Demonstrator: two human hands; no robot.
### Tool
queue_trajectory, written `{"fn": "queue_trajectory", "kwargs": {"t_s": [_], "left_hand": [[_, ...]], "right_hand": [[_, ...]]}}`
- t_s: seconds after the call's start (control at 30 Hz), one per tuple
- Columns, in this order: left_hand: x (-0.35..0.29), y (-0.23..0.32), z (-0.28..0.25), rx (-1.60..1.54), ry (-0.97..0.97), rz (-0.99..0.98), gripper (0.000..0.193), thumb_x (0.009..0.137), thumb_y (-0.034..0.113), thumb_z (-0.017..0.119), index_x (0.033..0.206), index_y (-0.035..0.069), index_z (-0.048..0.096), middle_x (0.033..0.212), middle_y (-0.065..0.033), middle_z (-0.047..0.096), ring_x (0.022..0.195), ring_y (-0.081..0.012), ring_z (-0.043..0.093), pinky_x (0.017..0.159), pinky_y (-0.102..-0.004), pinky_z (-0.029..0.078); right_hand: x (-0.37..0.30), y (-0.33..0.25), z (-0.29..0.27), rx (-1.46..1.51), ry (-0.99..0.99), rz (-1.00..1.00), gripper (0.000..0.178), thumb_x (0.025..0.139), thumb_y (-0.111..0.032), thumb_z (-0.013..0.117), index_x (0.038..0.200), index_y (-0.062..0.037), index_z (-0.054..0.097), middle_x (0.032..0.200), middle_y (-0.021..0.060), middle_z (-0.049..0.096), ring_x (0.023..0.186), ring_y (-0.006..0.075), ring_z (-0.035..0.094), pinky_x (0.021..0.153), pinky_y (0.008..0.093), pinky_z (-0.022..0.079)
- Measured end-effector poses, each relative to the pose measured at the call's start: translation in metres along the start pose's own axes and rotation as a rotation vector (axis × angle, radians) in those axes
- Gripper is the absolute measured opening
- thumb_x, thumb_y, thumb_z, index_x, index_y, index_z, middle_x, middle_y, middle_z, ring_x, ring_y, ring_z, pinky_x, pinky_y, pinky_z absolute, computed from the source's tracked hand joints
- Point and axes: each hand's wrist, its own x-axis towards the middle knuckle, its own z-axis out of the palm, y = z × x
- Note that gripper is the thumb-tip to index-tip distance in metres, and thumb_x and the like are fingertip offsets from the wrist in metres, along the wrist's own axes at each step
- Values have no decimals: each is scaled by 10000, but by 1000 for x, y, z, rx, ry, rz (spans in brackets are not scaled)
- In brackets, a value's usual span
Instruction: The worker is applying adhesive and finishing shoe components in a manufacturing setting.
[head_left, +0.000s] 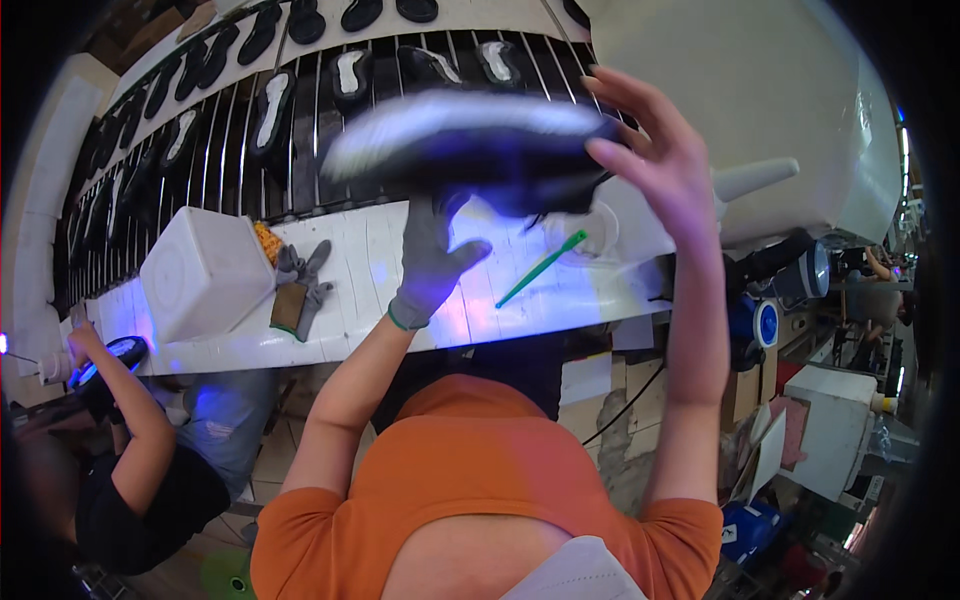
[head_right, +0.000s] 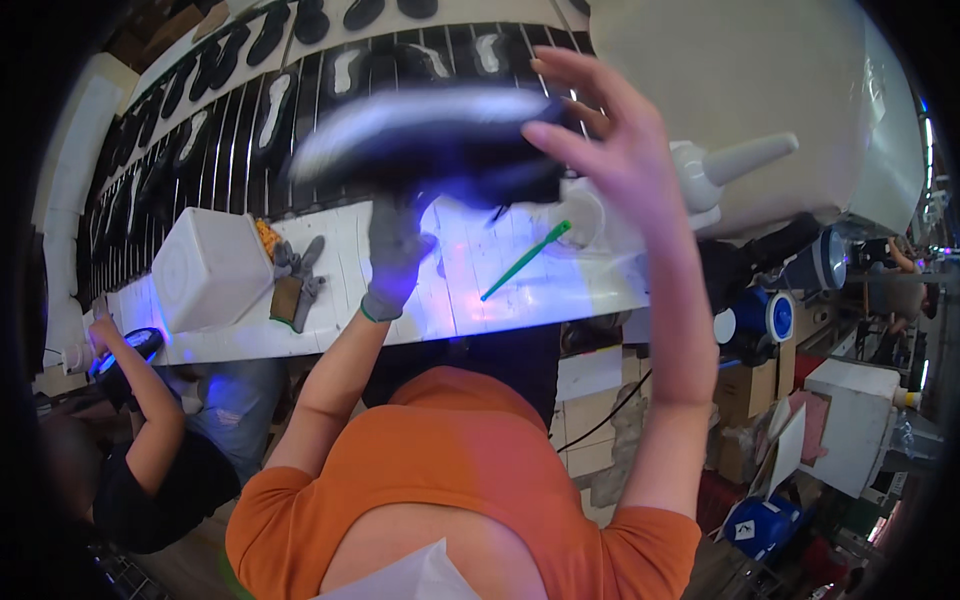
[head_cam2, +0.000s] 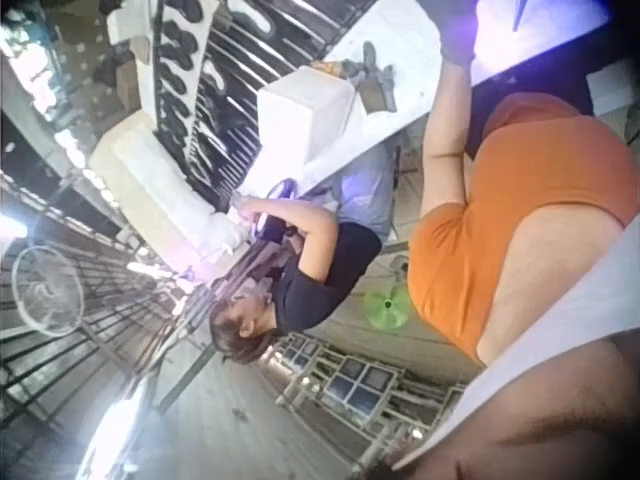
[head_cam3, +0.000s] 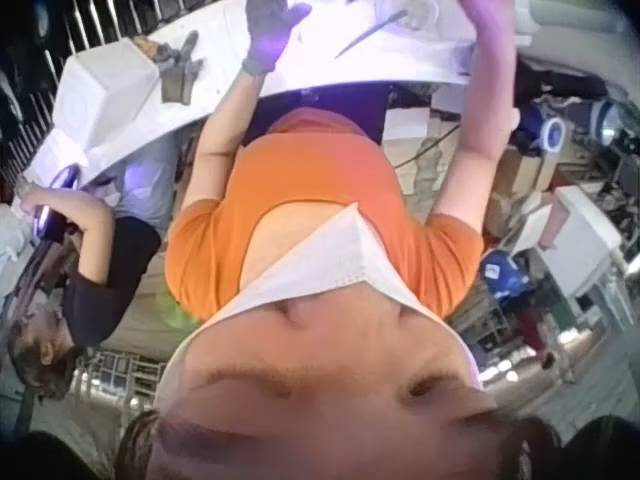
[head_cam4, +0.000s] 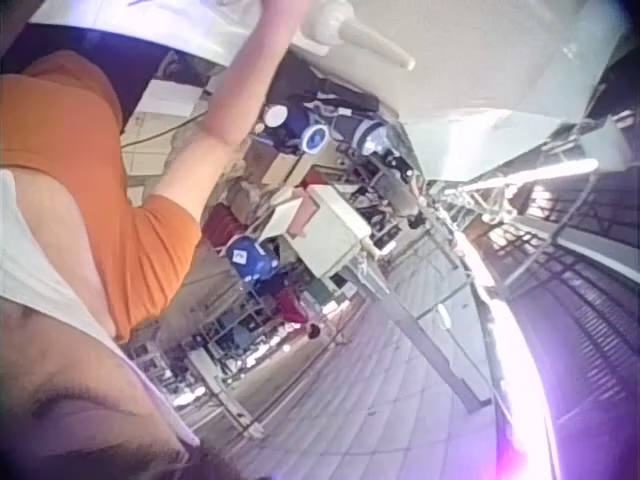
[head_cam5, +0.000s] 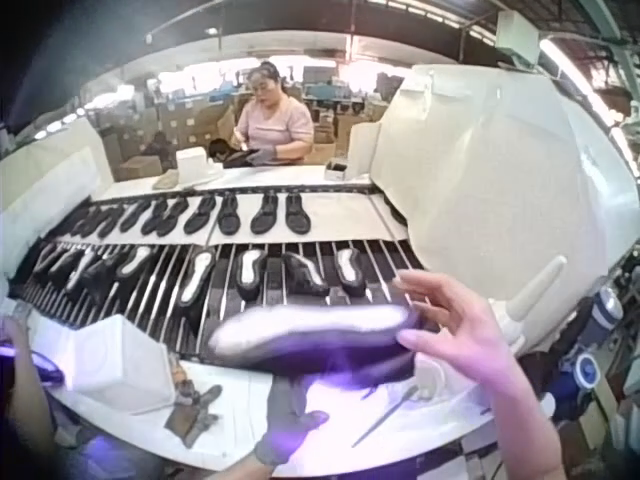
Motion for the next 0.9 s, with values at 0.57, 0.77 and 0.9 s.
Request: {"fn": "queue_trajectory", "kwargs": {"t_s": [0.57,0.77,0.9], "left_hand": [[-92,48,-21,1084,-387,-305,525,979,416,414,1444,182,343,1461,-43,404,1370,-211,324,1156,-487,174],[-98,40,-22,805,-256,-333,537,989,382,414,1467,170,293,1471,-49,390,1379,-220,315,1163,-504,149],[-96,38,-25,1016,-277,-266,559,886,252,637,1376,80,430,1384,-131,440,1319,-294,353,1124,-449,217]], "right_hand": [[-201,114,75,490,573,871,196,909,-137,623,1070,-33,665,880,28,685,671,30,505,601,185,362],[-194,90,8,-15,528,736,224,889,-97,617,1098,-34,669,888,66,683,783,121,602,686,268,454],[-176,80,-3,-779,261,613,194,861,-103,627,1045,-47,654,888,125,674,762,254,638,665,358,479]]}}
